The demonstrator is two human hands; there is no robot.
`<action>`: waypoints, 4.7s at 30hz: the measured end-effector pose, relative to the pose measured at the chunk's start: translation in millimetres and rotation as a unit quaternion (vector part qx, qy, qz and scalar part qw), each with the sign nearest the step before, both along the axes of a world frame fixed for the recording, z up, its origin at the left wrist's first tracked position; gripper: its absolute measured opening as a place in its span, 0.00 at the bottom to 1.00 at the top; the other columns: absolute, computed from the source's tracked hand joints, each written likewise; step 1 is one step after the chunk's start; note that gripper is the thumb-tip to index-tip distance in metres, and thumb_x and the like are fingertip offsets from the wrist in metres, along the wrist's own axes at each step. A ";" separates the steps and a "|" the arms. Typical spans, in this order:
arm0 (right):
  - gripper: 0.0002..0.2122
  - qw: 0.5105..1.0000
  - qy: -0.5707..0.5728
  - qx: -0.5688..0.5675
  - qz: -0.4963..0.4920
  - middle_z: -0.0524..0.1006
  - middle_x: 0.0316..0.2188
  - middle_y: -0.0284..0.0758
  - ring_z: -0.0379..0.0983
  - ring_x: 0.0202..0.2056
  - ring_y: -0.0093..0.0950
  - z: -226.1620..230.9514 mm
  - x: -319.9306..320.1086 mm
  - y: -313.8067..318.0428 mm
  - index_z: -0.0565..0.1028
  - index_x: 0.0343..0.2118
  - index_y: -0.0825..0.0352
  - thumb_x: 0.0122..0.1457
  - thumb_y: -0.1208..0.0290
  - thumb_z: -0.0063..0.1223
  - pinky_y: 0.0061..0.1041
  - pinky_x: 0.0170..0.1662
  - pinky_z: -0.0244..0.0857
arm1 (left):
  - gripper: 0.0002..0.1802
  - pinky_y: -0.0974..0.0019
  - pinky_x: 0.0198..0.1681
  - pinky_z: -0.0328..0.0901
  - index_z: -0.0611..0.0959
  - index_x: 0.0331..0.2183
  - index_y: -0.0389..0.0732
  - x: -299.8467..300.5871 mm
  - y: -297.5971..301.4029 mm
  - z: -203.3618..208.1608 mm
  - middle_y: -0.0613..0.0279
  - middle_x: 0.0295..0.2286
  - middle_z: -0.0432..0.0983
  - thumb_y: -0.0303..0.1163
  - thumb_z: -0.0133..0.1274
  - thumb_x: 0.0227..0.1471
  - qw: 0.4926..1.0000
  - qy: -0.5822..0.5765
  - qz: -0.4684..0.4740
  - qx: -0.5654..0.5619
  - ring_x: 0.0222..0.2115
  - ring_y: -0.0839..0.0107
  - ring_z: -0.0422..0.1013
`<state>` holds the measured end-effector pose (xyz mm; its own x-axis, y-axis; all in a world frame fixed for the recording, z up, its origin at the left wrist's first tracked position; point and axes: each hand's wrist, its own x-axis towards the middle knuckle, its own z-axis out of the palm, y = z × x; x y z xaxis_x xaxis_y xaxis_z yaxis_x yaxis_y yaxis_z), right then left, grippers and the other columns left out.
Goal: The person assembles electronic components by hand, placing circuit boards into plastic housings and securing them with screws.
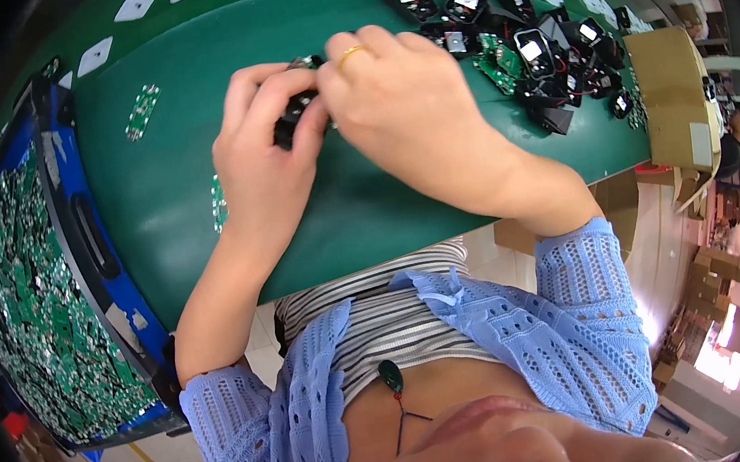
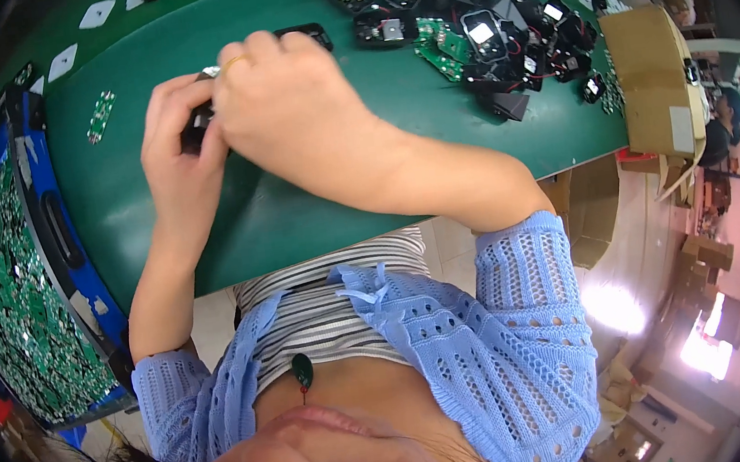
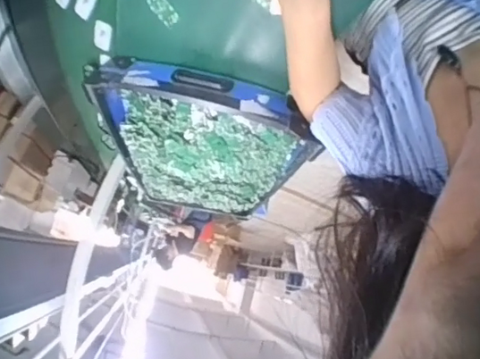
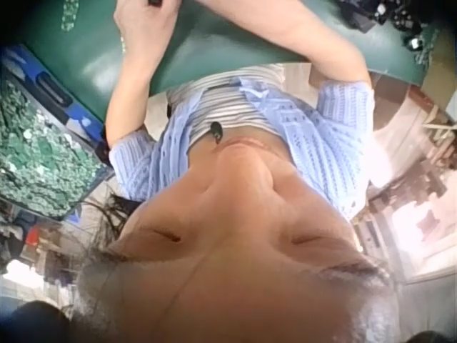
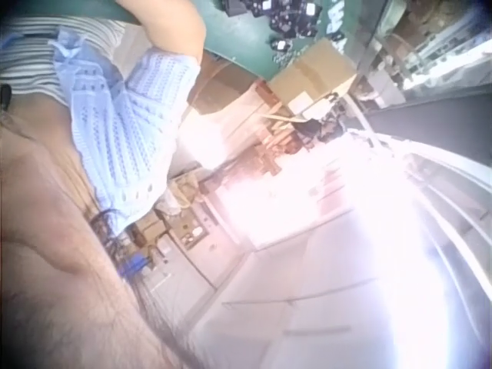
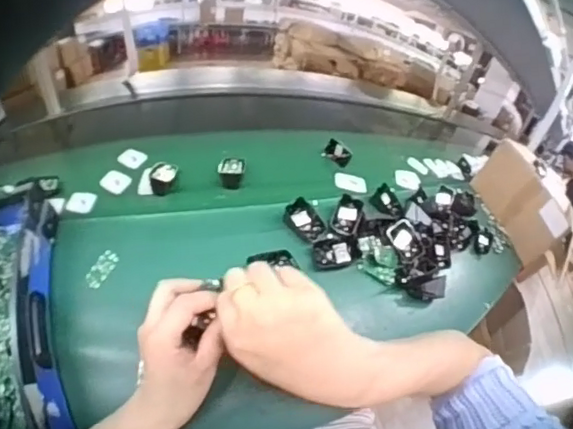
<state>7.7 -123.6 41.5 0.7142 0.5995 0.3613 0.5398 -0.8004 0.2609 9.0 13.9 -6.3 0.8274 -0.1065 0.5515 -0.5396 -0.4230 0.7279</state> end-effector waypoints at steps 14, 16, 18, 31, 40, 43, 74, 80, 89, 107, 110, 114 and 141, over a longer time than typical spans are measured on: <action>0.04 0.809 0.267 0.517 0.086 0.70 0.24 0.34 0.68 0.25 0.27 -40.0 23.3 -23.7 0.74 0.27 0.69 0.47 0.78 0.55 0.21 0.28 0.62 | 0.05 0.81 0.19 0.64 0.78 0.28 0.38 2.9 4.7 7.0 0.69 0.27 0.71 0.28 0.54 0.48 0.877 0.355 -0.099 -0.307 0.21 0.86 0.65; 0.04 0.737 0.316 0.594 0.060 0.70 0.24 0.34 0.67 0.25 0.27 -45.1 22.2 -24.3 0.73 0.27 0.70 0.48 0.79 0.55 0.21 0.28 0.61 | 0.05 0.81 0.19 0.64 0.78 0.29 0.38 3.9 4.2 5.7 0.69 0.28 0.71 0.28 0.54 0.48 0.871 0.375 -0.098 -0.302 0.21 0.86 0.65; 0.03 0.789 0.289 0.537 0.078 0.70 0.24 0.34 0.67 0.26 0.27 -42.2 22.4 -25.2 0.73 0.26 0.70 0.47 0.79 0.54 0.21 0.28 0.61 | 0.05 0.80 0.20 0.64 0.79 0.29 0.39 3.7 1.6 -0.8 0.66 0.30 0.71 0.27 0.54 0.46 0.908 0.305 -0.056 -0.281 0.21 0.83 0.67; 0.05 0.786 0.361 0.501 0.027 0.70 0.24 0.33 0.70 0.28 0.26 -30.4 18.3 -28.3 0.72 0.26 0.69 0.46 0.79 0.56 0.21 0.29 0.65 | 0.07 0.71 0.22 0.65 0.80 0.28 0.45 0.3 -0.4 -8.1 0.64 0.33 0.71 0.25 0.57 0.41 0.998 -0.030 0.036 0.041 0.22 0.71 0.71; 0.06 0.845 0.161 0.484 0.163 0.71 0.27 0.34 0.67 0.24 0.20 -45.5 20.6 -22.3 0.72 0.29 0.69 0.47 0.82 0.56 0.16 0.22 0.63 | 0.04 0.77 0.23 0.62 0.77 0.28 0.39 0.7 5.1 3.5 0.64 0.30 0.72 0.27 0.54 0.45 0.944 0.253 -0.068 -0.201 0.24 0.77 0.69; 0.07 0.816 0.172 0.523 0.177 0.70 0.27 0.34 0.67 0.23 0.19 -48.4 22.4 -25.0 0.72 0.29 0.69 0.46 0.82 0.56 0.15 0.21 0.61 | 0.06 0.77 0.24 0.62 0.76 0.30 0.39 1.6 9.2 16.0 0.65 0.30 0.71 0.27 0.53 0.45 0.893 0.388 -0.100 -0.204 0.26 0.79 0.68; 0.11 0.923 0.088 0.325 0.186 0.69 0.26 0.35 0.67 0.27 0.33 -33.1 18.2 -30.2 0.70 0.27 0.68 0.39 0.82 0.58 0.26 0.27 0.63 | 0.24 0.83 0.21 0.59 0.73 0.46 0.44 -4.1 4.2 4.9 0.69 0.37 0.71 0.18 0.49 0.44 0.982 0.173 -0.048 -0.051 0.22 0.87 0.62; 0.11 0.923 0.093 0.322 0.189 0.69 0.26 0.35 0.67 0.27 0.33 -33.2 19.0 -31.6 0.70 0.28 0.68 0.39 0.82 0.57 0.26 0.27 0.63 | 0.23 0.75 0.25 0.62 0.73 0.44 0.46 -4.3 3.2 5.6 0.65 0.33 0.71 0.22 0.50 0.43 0.984 0.168 -0.037 -0.046 0.23 0.76 0.66; 0.09 0.932 0.092 0.288 0.201 0.69 0.27 0.35 0.67 0.28 0.33 -30.6 16.2 -28.8 0.71 0.28 0.69 0.41 0.82 0.56 0.27 0.28 0.64 | 0.20 0.67 0.28 0.65 0.74 0.42 0.49 -4.8 3.2 7.9 0.61 0.28 0.71 0.27 0.52 0.42 0.985 0.171 -0.024 -0.026 0.26 0.65 0.69; 0.10 0.884 0.210 0.379 0.174 0.64 0.21 0.36 0.62 0.25 0.35 -32.1 16.9 -24.8 0.64 0.20 0.69 0.35 0.88 0.50 0.29 0.26 0.58 | 0.21 0.69 0.28 0.65 0.75 0.42 0.46 -9.2 -1.0 8.3 0.60 0.29 0.71 0.21 0.51 0.43 0.974 0.193 -0.071 -0.092 0.25 0.66 0.69; 0.10 0.897 0.171 0.361 0.190 0.63 0.20 0.37 0.60 0.25 0.35 -35.1 15.3 -22.2 0.63 0.20 0.69 0.34 0.89 0.48 0.29 0.26 0.57 | 0.21 0.70 0.29 0.65 0.75 0.42 0.45 -10.3 -1.4 5.9 0.61 0.29 0.72 0.21 0.51 0.42 0.975 0.191 -0.070 -0.089 0.25 0.67 0.69; 0.10 0.877 0.204 0.402 0.167 0.62 0.20 0.37 0.60 0.25 0.36 -40.2 17.3 -25.7 0.63 0.21 0.68 0.35 0.89 0.48 0.30 0.27 0.57 | 0.21 0.74 0.28 0.64 0.76 0.42 0.46 -7.2 -0.5 7.0 0.62 0.30 0.72 0.21 0.51 0.42 0.960 0.245 -0.076 -0.112 0.25 0.73 0.69; 0.04 0.767 0.375 0.512 0.090 0.70 0.25 0.34 0.68 0.25 0.24 -42.6 20.3 -34.6 0.70 0.29 0.70 0.48 0.82 0.51 0.21 0.26 0.63 | 0.21 0.85 0.18 0.58 0.74 0.47 0.48 -1.6 5.6 2.3 0.68 0.33 0.69 0.27 0.51 0.48 0.935 0.307 -0.097 -0.148 0.21 0.89 0.61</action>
<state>28.0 -158.2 -1.2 0.8904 0.3889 0.2363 0.3565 -0.2732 -0.8935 7.4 19.5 -4.0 0.9786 -0.2056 0.0084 -0.0277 -0.0912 0.9954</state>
